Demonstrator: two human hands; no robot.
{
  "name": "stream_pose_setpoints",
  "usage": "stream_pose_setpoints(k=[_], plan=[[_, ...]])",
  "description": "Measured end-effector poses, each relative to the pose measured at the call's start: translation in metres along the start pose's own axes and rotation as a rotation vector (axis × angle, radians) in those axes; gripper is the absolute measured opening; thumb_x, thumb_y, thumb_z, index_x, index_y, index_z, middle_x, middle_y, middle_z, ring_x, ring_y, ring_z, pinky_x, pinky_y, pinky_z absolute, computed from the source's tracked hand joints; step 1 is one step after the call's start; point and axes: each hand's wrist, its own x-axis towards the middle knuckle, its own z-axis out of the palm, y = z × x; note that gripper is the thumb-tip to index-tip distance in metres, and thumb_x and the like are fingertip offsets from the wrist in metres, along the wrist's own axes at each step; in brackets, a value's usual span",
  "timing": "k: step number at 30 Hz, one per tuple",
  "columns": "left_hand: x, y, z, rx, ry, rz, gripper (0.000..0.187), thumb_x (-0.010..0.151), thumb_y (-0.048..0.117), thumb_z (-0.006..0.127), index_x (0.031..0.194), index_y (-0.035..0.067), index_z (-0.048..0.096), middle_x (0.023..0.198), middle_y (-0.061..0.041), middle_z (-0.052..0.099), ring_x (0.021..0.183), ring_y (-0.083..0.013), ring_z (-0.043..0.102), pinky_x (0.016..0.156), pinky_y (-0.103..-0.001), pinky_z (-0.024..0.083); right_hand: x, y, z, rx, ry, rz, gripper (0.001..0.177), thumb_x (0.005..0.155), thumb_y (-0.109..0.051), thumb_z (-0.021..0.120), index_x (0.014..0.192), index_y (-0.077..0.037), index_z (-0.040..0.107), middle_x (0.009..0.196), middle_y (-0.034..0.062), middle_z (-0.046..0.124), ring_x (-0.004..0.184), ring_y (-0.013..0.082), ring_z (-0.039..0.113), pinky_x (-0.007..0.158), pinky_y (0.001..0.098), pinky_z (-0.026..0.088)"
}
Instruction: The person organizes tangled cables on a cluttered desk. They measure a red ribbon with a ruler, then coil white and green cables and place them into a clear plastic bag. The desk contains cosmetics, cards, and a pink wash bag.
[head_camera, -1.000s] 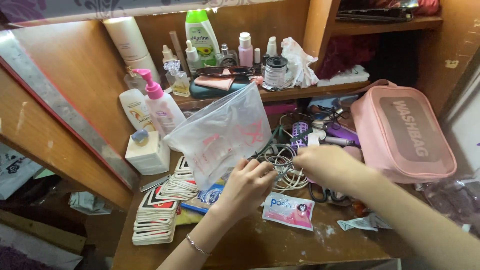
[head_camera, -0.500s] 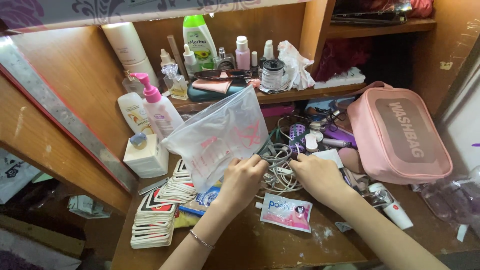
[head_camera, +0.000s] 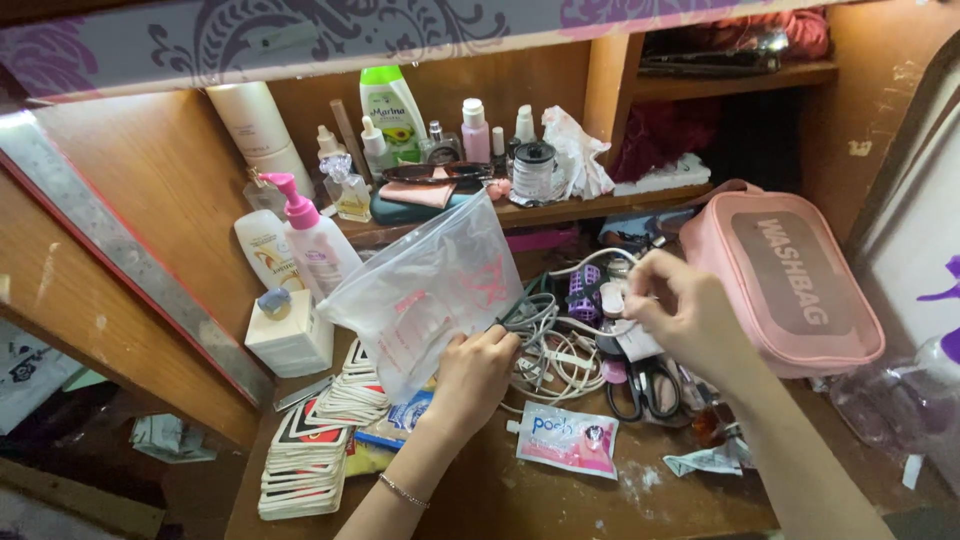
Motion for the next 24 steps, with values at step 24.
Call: stream_pose_setpoints(k=[24], plan=[[0.13, 0.043, -0.036, -0.513, -0.131, -0.15, 0.032, 0.096, 0.027, 0.065, 0.127, 0.02, 0.067, 0.1, -0.009, 0.056, 0.074, -0.0418, 0.065, 0.06, -0.055, 0.051, -0.029, -0.09, -0.102, 0.77, 0.262, -0.21, 0.02, 0.08, 0.013, 0.036, 0.078, -0.006, 0.044, 0.079, 0.0158, 0.048, 0.048, 0.0151, 0.031, 0.046, 0.0219, 0.028]])
